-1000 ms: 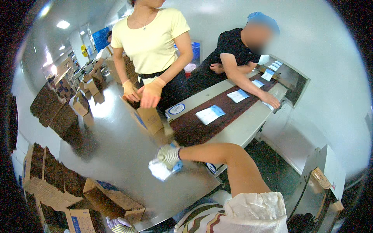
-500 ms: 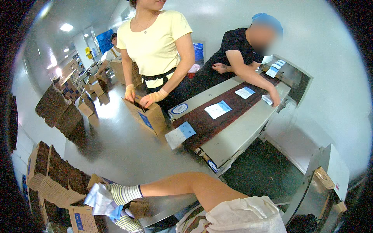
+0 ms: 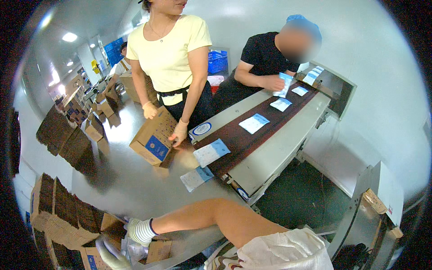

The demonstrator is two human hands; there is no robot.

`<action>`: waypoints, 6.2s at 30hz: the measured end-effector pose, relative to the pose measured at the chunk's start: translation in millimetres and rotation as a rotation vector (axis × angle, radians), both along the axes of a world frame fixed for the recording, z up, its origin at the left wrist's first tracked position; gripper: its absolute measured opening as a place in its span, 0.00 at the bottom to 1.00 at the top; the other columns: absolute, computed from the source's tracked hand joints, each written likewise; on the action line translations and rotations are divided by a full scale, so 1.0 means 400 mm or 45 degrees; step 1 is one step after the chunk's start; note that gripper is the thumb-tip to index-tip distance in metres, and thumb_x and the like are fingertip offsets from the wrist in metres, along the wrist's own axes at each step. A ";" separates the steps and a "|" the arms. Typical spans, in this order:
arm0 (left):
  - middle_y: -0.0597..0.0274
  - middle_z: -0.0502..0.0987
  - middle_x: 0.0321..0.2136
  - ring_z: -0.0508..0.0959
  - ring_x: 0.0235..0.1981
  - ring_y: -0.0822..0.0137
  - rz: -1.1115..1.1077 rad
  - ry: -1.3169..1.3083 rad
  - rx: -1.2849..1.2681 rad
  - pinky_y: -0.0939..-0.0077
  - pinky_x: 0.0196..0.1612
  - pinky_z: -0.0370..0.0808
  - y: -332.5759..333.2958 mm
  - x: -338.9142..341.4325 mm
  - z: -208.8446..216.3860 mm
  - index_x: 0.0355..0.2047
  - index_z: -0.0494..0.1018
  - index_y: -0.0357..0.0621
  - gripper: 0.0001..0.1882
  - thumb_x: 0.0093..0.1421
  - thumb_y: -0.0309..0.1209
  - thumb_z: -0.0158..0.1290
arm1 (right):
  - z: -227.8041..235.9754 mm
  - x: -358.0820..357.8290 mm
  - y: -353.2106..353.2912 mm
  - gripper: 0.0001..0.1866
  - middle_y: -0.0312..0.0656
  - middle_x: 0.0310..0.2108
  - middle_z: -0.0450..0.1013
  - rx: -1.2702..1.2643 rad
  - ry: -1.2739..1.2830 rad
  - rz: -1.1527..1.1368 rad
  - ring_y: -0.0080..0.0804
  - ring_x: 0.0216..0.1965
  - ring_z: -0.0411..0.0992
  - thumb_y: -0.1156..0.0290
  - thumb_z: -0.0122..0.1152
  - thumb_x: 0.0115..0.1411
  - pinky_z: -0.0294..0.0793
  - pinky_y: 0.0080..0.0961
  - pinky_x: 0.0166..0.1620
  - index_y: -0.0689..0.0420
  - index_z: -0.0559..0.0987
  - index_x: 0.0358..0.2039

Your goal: The person places blue packets into small cardboard boxes, closes the box flaps, and stacks the filled boxes on a metal table.

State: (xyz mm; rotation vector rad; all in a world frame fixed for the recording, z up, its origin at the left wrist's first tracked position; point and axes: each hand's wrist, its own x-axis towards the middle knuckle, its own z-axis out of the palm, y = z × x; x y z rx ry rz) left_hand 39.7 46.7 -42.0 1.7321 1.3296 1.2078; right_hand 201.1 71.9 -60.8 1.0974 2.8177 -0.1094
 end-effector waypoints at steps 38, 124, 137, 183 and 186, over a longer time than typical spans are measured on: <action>0.48 0.76 0.23 0.77 0.28 0.48 -0.464 1.520 0.064 0.56 0.33 0.73 -0.016 0.070 -0.001 0.28 0.73 0.41 0.14 0.57 0.39 0.46 | -0.003 0.710 -0.103 0.14 0.47 0.31 0.75 0.150 0.541 -0.696 0.45 0.34 0.73 0.64 0.60 0.51 0.72 0.39 0.38 0.57 0.76 0.37; 0.44 0.77 0.34 0.76 0.40 0.48 -0.818 1.771 -0.341 0.59 0.42 0.73 0.159 0.125 0.017 0.35 0.75 0.43 0.16 0.61 0.39 0.40 | 0.004 0.065 -0.230 0.11 0.40 0.33 0.71 0.346 0.611 0.146 0.37 0.39 0.70 0.65 0.48 0.54 0.69 0.34 0.47 0.51 0.76 0.34; 0.46 0.73 0.43 0.73 0.44 0.48 -0.412 1.599 -0.094 0.60 0.47 0.71 0.012 0.109 -0.009 0.44 0.71 0.39 0.22 0.51 0.38 0.53 | 0.026 0.803 -0.080 0.15 0.51 0.41 0.73 -0.005 0.468 -0.798 0.47 0.43 0.72 0.70 0.55 0.53 0.69 0.36 0.50 0.60 0.75 0.41; 0.42 0.73 0.45 0.75 0.44 0.50 -0.392 1.461 -0.241 0.61 0.47 0.71 -0.004 0.101 0.009 0.48 0.68 0.35 0.28 0.56 0.46 0.47 | 0.104 -0.074 0.148 0.39 0.58 0.45 0.70 -0.046 0.873 -0.316 0.53 0.45 0.70 0.57 0.73 0.36 0.69 0.38 0.51 0.63 0.69 0.46; 0.43 0.73 0.44 0.75 0.43 0.50 -0.417 1.421 -0.311 0.60 0.47 0.72 -0.002 0.107 0.017 0.46 0.69 0.36 0.26 0.56 0.46 0.47 | 0.069 -0.057 0.176 0.41 0.57 0.48 0.68 0.026 0.599 -0.259 0.51 0.52 0.65 0.58 0.73 0.36 0.63 0.39 0.57 0.64 0.68 0.48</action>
